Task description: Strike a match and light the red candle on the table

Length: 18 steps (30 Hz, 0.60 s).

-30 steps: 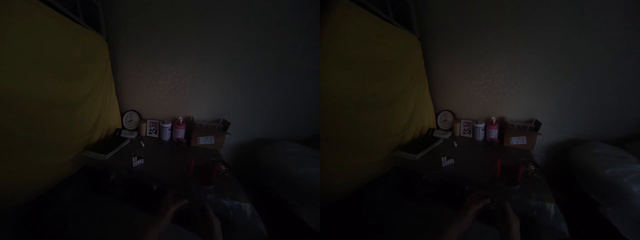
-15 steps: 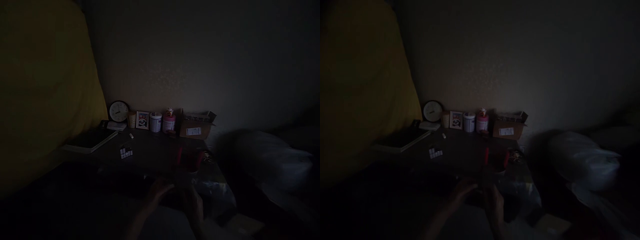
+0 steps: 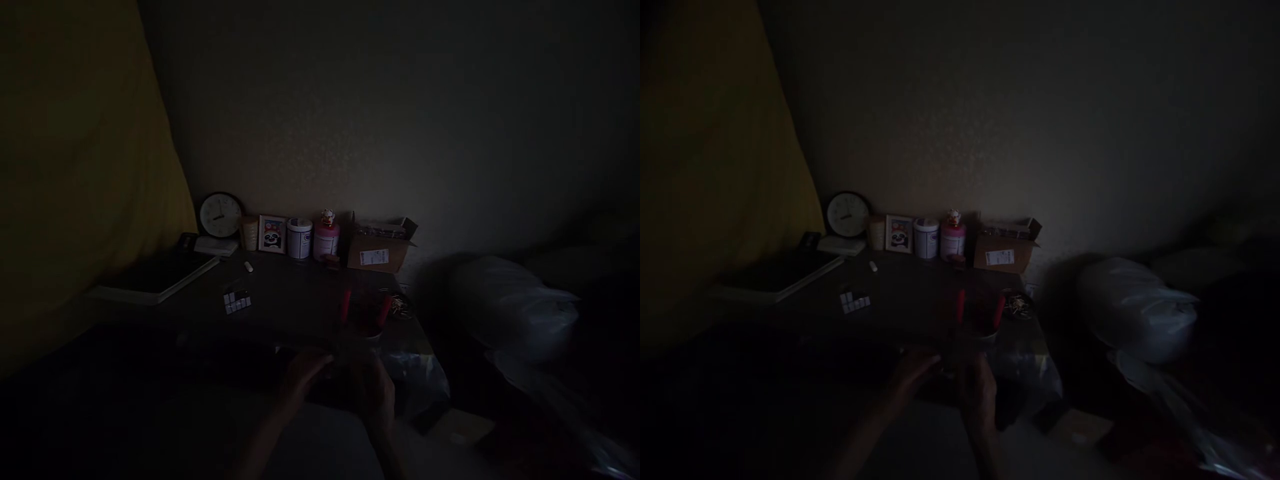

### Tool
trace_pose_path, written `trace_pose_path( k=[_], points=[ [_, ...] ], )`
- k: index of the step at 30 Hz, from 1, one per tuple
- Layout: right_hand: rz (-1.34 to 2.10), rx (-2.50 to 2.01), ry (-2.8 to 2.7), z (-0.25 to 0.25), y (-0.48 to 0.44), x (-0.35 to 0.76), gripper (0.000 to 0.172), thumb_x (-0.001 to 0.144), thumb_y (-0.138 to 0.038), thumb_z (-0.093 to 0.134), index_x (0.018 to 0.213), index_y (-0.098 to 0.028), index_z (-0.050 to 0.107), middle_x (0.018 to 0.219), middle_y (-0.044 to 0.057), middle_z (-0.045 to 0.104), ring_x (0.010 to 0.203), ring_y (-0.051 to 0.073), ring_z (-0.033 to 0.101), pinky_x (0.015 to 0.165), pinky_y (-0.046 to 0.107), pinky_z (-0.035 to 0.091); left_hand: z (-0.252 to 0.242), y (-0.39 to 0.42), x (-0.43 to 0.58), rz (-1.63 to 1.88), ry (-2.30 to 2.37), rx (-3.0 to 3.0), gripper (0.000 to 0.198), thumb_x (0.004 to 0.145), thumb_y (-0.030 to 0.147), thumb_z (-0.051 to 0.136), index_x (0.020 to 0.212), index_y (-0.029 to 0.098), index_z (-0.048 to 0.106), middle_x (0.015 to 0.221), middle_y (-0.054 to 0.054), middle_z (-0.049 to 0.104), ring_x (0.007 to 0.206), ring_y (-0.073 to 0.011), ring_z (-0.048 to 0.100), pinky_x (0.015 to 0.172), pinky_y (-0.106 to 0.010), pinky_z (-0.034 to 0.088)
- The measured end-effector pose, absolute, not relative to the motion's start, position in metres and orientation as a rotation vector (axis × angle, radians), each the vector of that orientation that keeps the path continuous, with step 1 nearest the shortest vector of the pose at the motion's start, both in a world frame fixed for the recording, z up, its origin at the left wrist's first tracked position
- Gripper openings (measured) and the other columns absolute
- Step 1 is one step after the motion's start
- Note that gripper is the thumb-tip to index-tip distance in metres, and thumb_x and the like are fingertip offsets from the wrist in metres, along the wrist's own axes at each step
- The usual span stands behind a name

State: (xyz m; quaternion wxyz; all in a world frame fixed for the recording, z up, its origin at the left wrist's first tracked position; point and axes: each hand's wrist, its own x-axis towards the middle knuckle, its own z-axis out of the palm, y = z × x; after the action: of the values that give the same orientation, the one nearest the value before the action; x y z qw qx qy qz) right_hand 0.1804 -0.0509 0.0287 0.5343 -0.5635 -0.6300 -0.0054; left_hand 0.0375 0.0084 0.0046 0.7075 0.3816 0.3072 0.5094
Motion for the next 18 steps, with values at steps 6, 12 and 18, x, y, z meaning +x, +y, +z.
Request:
trace_pose_path(
  k=[6,12,18],
  points=[
    [0.009,-1.437,-1.668,0.015,-0.046,0.182,0.023,0.086,-0.027,0.042,0.09,-0.021,0.064,0.08,0.006,0.068,0.069,0.018,0.063,0.058,0.025,0.049,0.004,0.01,0.04,1.122,0.653,0.788,0.021,0.061,0.028,0.076,0.077,0.016,0.07,0.079,-0.004,0.072,0.078,-0.0196,0.065,0.072,-0.03,0.05],
    [0.04,-1.615,-1.325,0.002,-0.024,0.201,0.025,0.085,-0.032,0.044,0.095,-0.018,0.062,0.085,0.007,0.066,0.075,0.02,0.06,0.063,0.028,0.046,0.016,-0.001,0.029,1.129,0.611,0.762,0.022,0.063,0.028,0.077,0.081,0.018,0.069,0.085,-0.003,0.072,0.083,-0.0186,0.065,0.079,-0.03,0.049],
    [0.205,-1.477,-1.06,0.026,-0.033,0.202,0.023,0.081,-0.039,0.052,0.082,-0.018,0.061,0.081,0.003,0.062,0.079,0.02,0.058,0.069,0.03,0.045,0.005,0.005,0.025,1.117,0.567,0.716,0.025,0.063,0.029,0.077,0.082,0.017,0.067,0.087,-0.004,0.072,0.083,-0.0187,0.066,0.079,-0.03,0.049]
  ],
)
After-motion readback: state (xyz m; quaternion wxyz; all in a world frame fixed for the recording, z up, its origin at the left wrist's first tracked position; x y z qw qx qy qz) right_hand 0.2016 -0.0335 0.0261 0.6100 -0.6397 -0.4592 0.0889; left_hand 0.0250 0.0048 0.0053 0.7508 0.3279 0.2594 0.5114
